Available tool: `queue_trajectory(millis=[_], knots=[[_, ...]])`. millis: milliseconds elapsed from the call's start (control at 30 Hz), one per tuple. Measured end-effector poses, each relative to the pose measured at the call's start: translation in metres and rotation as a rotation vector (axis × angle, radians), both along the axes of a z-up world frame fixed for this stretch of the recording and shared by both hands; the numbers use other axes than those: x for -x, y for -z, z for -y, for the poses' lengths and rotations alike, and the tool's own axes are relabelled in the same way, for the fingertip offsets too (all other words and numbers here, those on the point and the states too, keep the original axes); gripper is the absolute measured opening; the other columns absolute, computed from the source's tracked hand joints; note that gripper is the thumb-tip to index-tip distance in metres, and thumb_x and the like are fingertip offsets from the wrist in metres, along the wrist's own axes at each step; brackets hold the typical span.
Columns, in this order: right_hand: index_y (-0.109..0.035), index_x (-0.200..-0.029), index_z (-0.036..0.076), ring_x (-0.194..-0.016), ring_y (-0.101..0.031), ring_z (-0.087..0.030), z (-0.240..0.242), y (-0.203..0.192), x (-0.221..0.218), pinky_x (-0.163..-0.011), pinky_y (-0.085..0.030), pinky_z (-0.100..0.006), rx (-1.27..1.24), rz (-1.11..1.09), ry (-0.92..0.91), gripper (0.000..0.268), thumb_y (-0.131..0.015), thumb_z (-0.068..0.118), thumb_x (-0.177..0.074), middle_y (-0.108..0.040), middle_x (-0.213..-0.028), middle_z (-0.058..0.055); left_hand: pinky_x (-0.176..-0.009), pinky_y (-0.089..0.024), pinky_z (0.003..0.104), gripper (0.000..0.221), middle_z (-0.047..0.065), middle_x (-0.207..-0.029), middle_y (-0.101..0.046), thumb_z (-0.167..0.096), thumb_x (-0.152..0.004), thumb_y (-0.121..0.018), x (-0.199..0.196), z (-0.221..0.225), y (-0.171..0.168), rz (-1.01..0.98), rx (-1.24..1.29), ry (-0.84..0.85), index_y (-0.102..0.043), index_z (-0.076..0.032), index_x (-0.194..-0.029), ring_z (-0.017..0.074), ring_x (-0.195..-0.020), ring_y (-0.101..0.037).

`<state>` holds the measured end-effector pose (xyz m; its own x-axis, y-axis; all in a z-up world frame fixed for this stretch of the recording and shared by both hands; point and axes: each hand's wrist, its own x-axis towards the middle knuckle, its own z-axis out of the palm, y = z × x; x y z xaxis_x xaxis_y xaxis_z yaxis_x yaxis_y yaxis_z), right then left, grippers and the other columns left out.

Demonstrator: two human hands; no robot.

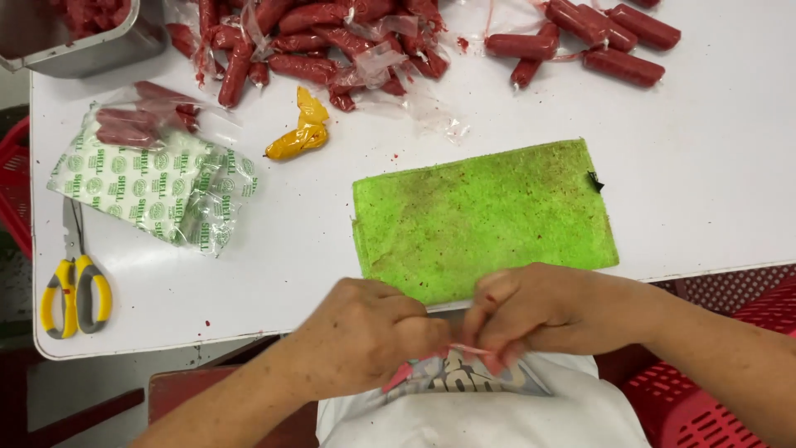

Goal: Manually tying individual sausages in plastic casings using string at a high rate of speed on a production floor.

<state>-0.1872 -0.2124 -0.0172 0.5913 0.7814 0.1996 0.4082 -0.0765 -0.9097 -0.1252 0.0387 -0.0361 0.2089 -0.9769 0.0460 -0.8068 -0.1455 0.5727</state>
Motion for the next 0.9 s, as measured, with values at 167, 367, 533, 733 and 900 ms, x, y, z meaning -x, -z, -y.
queue_trajectory(millis=[167,367,533,733,900], knots=[[-0.072,-0.078,0.002,-0.079,-0.067,-0.023,-0.024,0.031,0.026,-0.066,-0.051,-0.034,-0.857,-0.898,0.438,0.014,-0.076,0.009,-0.089,-0.076,-0.103,-0.015,-0.038,-0.052,0.019,0.011,-0.004,-0.059,-0.064,-0.011,-0.095,-0.067,0.005,0.032,0.08,-0.033,0.584,-0.281,-0.066,-0.015,-0.085,0.008,-0.05,-0.064],[-0.077,-0.089,0.005,-0.106,-0.067,-0.024,-0.056,0.082,-0.03,-0.105,-0.052,-0.034,-1.111,-0.501,0.968,0.022,-0.066,-0.013,-0.084,-0.07,-0.098,-0.01,-0.041,-0.049,0.033,0.023,0.005,-0.046,-0.044,-0.006,-0.103,-0.051,0.022,0.089,0.078,-1.63,0.889,-0.62,-0.058,-0.001,-0.081,0.0185,-0.036,-0.042],[-0.078,-0.088,0.011,-0.102,-0.049,-0.017,-0.037,0.088,-0.046,-0.098,-0.036,-0.031,-0.443,0.089,1.245,0.006,-0.075,0.016,-0.088,-0.078,-0.103,-0.004,-0.03,-0.043,0.025,0.019,0.017,-0.042,-0.054,-0.01,-0.097,-0.065,-0.021,0.079,0.092,-1.218,0.614,-0.764,-0.069,-0.003,-0.079,0.0244,-0.031,-0.056],[-0.078,-0.083,0.018,-0.125,-0.049,-0.029,0.007,0.071,-0.047,-0.109,-0.032,-0.042,-0.236,0.181,0.9,0.008,-0.074,0.014,-0.088,-0.078,-0.098,0.003,-0.035,-0.055,0.03,0.021,0.011,-0.039,-0.046,-0.011,-0.098,-0.063,-0.033,0.061,0.038,-1.534,0.45,-0.604,-0.068,0.001,-0.081,0.0148,-0.024,-0.046],[-0.078,-0.079,0.015,-0.131,-0.05,-0.047,0.011,0.02,-0.045,-0.117,-0.026,-0.064,0.121,0.252,0.726,0.015,-0.072,0.001,-0.081,-0.079,-0.081,-0.004,-0.045,-0.055,0.026,0.018,0.008,-0.046,-0.056,-0.015,-0.092,-0.073,-0.045,0.055,0.041,-0.927,0.25,-0.619,-0.073,-0.005,-0.077,0.0144,-0.037,-0.057]])
